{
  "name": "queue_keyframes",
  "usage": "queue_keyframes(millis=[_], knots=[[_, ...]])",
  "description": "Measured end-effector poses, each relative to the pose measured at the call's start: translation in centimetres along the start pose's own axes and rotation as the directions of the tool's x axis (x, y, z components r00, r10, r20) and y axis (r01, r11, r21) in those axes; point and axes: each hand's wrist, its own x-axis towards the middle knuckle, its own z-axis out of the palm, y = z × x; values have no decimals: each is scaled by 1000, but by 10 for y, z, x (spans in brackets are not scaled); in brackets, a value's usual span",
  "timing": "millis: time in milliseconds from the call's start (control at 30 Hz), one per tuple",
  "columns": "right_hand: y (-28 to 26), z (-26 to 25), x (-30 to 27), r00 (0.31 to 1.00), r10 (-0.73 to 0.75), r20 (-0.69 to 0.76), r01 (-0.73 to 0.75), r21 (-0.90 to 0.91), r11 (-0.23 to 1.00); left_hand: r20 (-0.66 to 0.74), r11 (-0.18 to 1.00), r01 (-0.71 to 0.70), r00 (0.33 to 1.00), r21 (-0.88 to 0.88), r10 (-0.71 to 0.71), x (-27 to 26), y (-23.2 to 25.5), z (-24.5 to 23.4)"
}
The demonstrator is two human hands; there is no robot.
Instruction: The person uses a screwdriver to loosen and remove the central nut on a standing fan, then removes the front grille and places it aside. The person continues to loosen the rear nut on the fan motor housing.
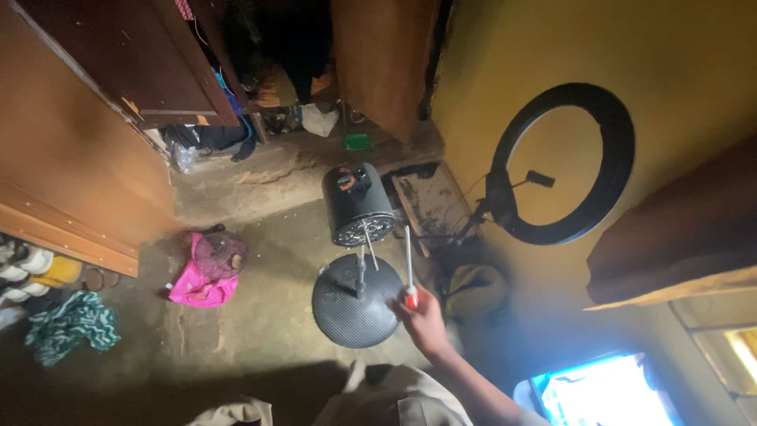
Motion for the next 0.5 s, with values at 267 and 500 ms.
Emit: queue_keyframes(millis=[267,500], knots=[[-22,42,56,968,-170,-184,112,-290,950,-13,998,69,998,8,-69,-2,-1,-10],[-17,50,61,999,29,30,-38,392,919,10,995,94,996,19,-94,9,-10,-10]])
